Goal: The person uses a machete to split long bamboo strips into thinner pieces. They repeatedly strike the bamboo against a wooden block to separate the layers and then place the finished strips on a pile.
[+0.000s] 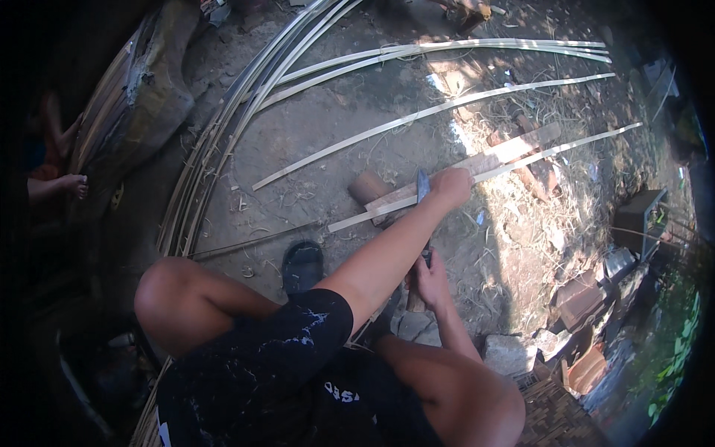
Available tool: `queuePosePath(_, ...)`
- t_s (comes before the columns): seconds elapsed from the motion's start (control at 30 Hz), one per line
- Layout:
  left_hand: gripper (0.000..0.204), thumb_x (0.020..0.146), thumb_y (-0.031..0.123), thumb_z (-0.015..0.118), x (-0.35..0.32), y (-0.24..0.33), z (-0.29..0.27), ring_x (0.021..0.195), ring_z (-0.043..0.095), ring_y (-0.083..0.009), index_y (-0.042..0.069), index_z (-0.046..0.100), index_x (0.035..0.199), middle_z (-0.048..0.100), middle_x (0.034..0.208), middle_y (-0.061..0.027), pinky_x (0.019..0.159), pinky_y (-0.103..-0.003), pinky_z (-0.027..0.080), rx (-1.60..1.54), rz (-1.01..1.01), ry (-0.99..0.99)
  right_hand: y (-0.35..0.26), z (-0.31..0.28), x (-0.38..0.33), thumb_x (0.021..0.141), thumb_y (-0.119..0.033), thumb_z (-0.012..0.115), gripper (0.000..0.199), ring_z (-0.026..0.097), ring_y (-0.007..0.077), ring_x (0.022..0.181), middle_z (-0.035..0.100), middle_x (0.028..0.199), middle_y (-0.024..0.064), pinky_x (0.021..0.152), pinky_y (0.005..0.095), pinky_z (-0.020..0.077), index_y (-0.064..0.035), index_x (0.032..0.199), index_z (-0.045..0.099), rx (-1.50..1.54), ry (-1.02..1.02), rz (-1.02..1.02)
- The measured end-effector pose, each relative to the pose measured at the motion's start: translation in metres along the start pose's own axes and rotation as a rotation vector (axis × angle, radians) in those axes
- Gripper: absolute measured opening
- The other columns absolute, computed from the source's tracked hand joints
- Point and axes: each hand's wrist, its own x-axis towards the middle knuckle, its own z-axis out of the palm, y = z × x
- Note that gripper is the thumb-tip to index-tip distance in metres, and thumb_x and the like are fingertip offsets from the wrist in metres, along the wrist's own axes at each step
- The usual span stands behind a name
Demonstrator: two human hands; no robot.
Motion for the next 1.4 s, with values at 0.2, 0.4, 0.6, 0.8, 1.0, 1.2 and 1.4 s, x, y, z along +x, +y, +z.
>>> queuePosePath(0.2,0.026,0.093,0.025,0.059,-0.006,0.001,-0.001,0.105,0.067,-0.0399,0.007,0.074,0.105,0.069,0.111,-0.0213,0.089,-0.05,0.053,0.003,0.065,0.016,0.007,-0.018,0.002,0.104,-0.021,0.046,0.021,0.058,0.0155,0.055,0.057,0.074,0.0065,0.051,0.0308,0.0503,-0.0014,0.112,0.048,0.137,-0.085,0.088)
queuePosePath(0.4,0.027,0.092,0.024,0.06,0.001,-0.006,0.007,0.106,0.066,-0.0404,0.006,0.073,0.108,0.068,0.115,-0.0204,0.092,-0.05,0.052,0.047,0.082,0.005,0.025,0.003,0.001,0.102,-0.015,0.044,0.026,0.058,0.0161,0.053,0.058,0.073,0.0074,0.051,0.0302,0.0501,0.0007,0.122,0.047,0.093,-0.216,0.048)
queuePosePath(0.6,0.028,0.095,0.026,0.056,0.0,-0.006,0.011,0.106,0.066,-0.0381,0.007,0.072,0.108,0.069,0.112,-0.0197,0.091,-0.049,0.052,0.091,0.088,-0.019,0.016,0.0,-0.001,0.103,-0.018,0.043,0.025,0.06,0.016,0.055,0.059,0.073,0.0073,0.051,0.0302,0.0495,0.0011,0.118,0.049,-0.005,-0.163,0.015)
queuePosePath(0.8,0.029,0.096,0.027,0.055,-0.003,-0.008,0.006,0.106,0.066,-0.0372,0.006,0.071,0.109,0.07,0.109,-0.0194,0.09,-0.048,0.052,0.119,0.127,-0.031,0.033,0.017,0.002,0.104,-0.019,0.042,0.025,0.06,0.0155,0.056,0.061,0.073,0.0081,0.051,0.0294,0.05,0.0009,0.102,0.057,0.051,-0.242,-0.011)
queuePosePath(1.0,0.026,0.093,0.023,0.059,-0.002,-0.012,0.002,0.107,0.067,-0.0363,0.008,0.073,0.108,0.07,0.112,-0.0181,0.092,-0.046,0.053,0.109,0.117,-0.008,0.019,0.05,-0.008,0.102,-0.015,0.042,0.023,0.06,0.0168,0.056,0.061,0.074,0.0086,0.053,0.0308,0.0515,0.0015,0.102,0.058,-0.316,-0.512,-0.172)
queuePosePath(1.2,0.023,0.089,0.017,0.061,-0.002,-0.01,-0.021,0.104,0.069,-0.0341,0.007,0.074,0.106,0.071,0.112,-0.0166,0.089,-0.044,0.054,0.333,0.211,-0.179,0.022,0.011,-0.003,0.102,-0.022,0.051,0.019,0.059,0.0167,0.058,0.058,0.076,0.0069,0.053,0.0307,0.0519,-0.0046,0.11,0.049,0.299,-0.207,0.086)
queuePosePath(1.4,0.01,0.078,0.008,0.064,-0.029,-0.059,-0.187,0.077,0.072,-0.0302,0.007,0.074,0.08,0.073,0.082,-0.0148,0.064,-0.04,0.057,1.1,0.771,-0.195,0.045,0.011,0.0,0.103,-0.027,0.054,0.022,0.059,0.0144,0.061,0.058,0.078,0.0055,0.053,0.0298,0.0514,-0.0068,0.109,0.048,0.317,0.046,0.043)
